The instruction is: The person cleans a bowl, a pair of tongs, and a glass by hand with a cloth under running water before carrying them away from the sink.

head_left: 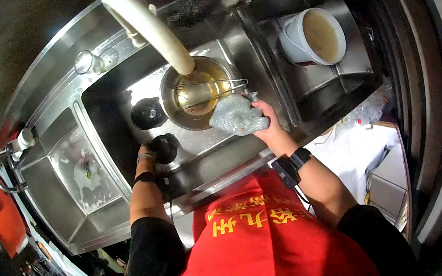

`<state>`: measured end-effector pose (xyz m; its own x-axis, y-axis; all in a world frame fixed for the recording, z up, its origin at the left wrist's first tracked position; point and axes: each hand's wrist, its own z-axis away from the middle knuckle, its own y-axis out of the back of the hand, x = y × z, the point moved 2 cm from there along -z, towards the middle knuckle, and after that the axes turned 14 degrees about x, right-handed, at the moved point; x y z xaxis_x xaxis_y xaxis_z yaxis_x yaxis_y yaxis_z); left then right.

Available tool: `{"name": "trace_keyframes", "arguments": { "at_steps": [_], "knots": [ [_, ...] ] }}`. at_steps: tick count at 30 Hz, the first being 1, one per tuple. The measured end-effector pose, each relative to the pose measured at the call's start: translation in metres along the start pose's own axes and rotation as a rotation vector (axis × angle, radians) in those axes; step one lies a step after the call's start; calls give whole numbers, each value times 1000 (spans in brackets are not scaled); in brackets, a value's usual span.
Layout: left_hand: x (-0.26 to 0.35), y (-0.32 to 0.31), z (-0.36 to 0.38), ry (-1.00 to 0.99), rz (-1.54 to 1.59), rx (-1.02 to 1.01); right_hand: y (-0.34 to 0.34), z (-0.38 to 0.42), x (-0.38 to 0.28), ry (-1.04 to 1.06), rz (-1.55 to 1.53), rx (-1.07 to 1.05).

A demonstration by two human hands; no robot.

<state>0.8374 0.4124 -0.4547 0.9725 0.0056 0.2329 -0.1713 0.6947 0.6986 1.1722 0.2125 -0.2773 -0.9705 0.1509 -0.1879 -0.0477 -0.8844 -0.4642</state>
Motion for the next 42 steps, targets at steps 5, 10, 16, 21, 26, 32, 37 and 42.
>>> {"name": "trace_keyframes", "arguments": {
  "at_steps": [5,10,16,21,26,32,37,42],
  "knots": [
    [81,47,43,-461,20,678,13,-12,-4,-11,-89,111],
    [131,29,56,-370,633,446,11,-27,6,-36,-41,123],
    [215,40,144,165,1163,-660,-29,-4,13,-40,297,160],
    [235,16,140,113,1267,-376,-28,-16,29,528,812,113],
    [231,0,120,-111,1265,-46,-40,-5,38,1026,989,94],
    [237,48,151,-734,679,-158,-17,-11,45,288,562,272],
    [182,151,58,-397,1010,1119,7,-15,26,146,364,162],
    [168,251,-4,-290,884,1368,38,-7,16,346,659,289]
  ]
}}
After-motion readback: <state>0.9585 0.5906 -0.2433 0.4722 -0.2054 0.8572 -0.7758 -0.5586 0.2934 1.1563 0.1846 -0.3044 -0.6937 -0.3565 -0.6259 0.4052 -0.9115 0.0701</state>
